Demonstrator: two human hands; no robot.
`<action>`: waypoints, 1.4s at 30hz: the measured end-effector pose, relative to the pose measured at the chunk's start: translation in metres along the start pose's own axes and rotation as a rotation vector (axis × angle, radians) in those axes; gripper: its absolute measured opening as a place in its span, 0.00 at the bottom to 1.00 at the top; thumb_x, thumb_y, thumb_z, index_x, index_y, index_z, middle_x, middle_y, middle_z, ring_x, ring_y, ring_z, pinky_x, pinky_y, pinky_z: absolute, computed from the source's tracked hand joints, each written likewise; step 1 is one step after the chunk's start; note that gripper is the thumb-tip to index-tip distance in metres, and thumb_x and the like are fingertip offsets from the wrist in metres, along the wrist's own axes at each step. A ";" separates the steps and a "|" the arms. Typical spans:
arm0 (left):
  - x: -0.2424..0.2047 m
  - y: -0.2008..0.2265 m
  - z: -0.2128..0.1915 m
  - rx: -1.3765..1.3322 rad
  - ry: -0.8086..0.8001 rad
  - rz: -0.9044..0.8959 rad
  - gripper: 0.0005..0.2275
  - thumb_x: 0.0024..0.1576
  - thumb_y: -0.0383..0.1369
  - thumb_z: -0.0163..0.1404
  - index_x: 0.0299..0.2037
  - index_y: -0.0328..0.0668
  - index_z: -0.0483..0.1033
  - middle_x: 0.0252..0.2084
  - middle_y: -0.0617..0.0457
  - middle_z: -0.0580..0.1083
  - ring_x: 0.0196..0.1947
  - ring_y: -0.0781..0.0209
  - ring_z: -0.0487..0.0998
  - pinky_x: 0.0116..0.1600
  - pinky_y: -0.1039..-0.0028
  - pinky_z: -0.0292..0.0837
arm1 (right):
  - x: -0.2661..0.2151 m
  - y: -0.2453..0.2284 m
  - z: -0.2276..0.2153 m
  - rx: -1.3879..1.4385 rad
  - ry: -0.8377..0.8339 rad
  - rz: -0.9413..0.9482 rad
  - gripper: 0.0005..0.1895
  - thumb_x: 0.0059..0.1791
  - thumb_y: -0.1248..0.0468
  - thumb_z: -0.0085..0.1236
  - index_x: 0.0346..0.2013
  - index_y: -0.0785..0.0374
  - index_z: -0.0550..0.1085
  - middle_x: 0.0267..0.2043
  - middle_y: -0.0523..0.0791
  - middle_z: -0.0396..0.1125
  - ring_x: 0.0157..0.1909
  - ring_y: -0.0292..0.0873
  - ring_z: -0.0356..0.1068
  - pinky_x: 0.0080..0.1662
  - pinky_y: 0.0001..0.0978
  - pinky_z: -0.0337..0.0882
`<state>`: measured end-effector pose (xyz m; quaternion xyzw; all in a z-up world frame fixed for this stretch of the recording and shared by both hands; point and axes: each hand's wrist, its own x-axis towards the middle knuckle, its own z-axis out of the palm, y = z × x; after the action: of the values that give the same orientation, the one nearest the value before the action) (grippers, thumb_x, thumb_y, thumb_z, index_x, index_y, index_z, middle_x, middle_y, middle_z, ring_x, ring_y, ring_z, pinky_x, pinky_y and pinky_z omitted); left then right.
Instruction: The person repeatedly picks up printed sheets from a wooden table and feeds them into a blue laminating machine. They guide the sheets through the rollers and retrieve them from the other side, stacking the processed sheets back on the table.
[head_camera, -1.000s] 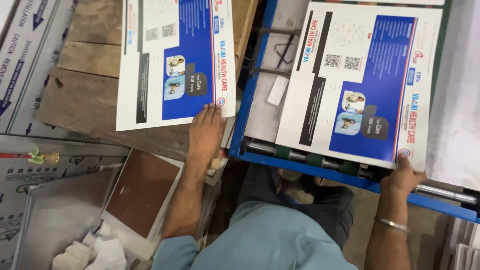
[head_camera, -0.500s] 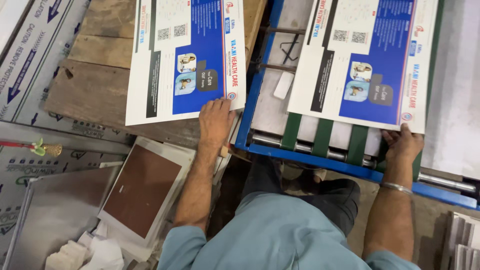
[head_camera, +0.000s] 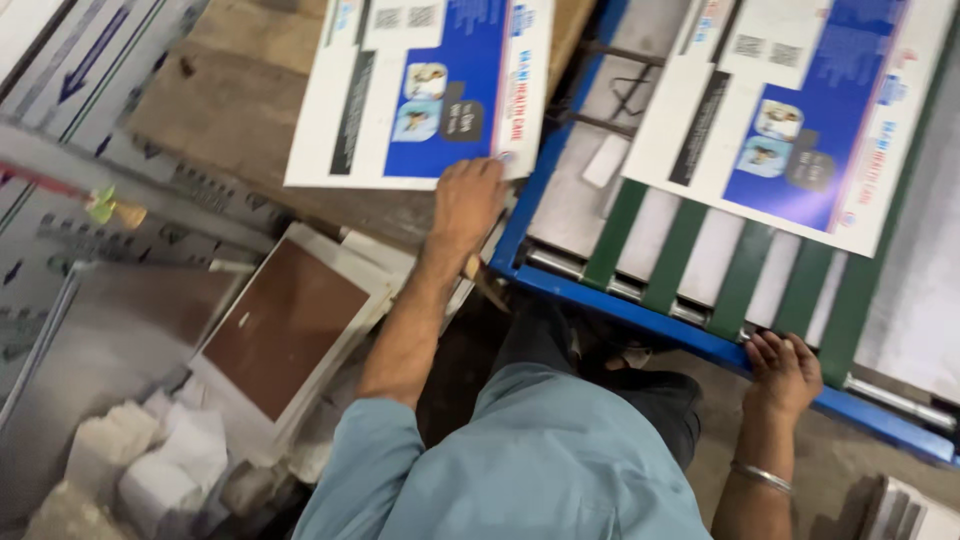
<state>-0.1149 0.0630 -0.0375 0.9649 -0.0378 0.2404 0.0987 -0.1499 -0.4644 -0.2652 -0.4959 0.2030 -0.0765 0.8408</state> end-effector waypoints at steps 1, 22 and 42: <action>-0.001 -0.003 0.000 -0.012 -0.003 0.016 0.09 0.55 0.33 0.56 0.41 0.39 0.78 0.40 0.47 0.77 0.42 0.46 0.76 0.48 0.55 0.70 | 0.001 -0.001 -0.001 0.008 -0.007 0.002 0.13 0.62 0.69 0.52 0.60 0.72 0.67 0.49 0.55 0.73 0.47 0.52 0.78 0.47 0.39 0.83; -0.022 0.148 0.062 -0.107 -0.025 0.429 0.15 0.56 0.29 0.53 0.53 0.37 0.79 0.54 0.49 0.77 0.57 0.54 0.76 0.69 0.55 0.65 | -0.058 -0.027 0.241 0.154 -0.712 0.367 0.24 0.58 0.60 0.49 0.67 0.65 0.63 0.63 0.50 0.66 0.61 0.47 0.70 0.58 0.45 0.75; -0.077 0.106 -0.035 -0.584 0.036 0.103 0.05 0.61 0.30 0.58 0.43 0.40 0.83 0.40 0.50 0.81 0.38 0.52 0.82 0.44 0.64 0.76 | -0.002 -0.053 0.017 -0.031 0.324 -0.165 0.18 0.55 0.75 0.47 0.61 0.72 0.68 0.55 0.53 0.74 0.49 0.50 0.80 0.43 0.42 0.85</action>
<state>-0.2114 -0.0317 -0.0251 0.8881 -0.1527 0.2409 0.3604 -0.1404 -0.4767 -0.2118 -0.5048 0.2958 -0.2211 0.7803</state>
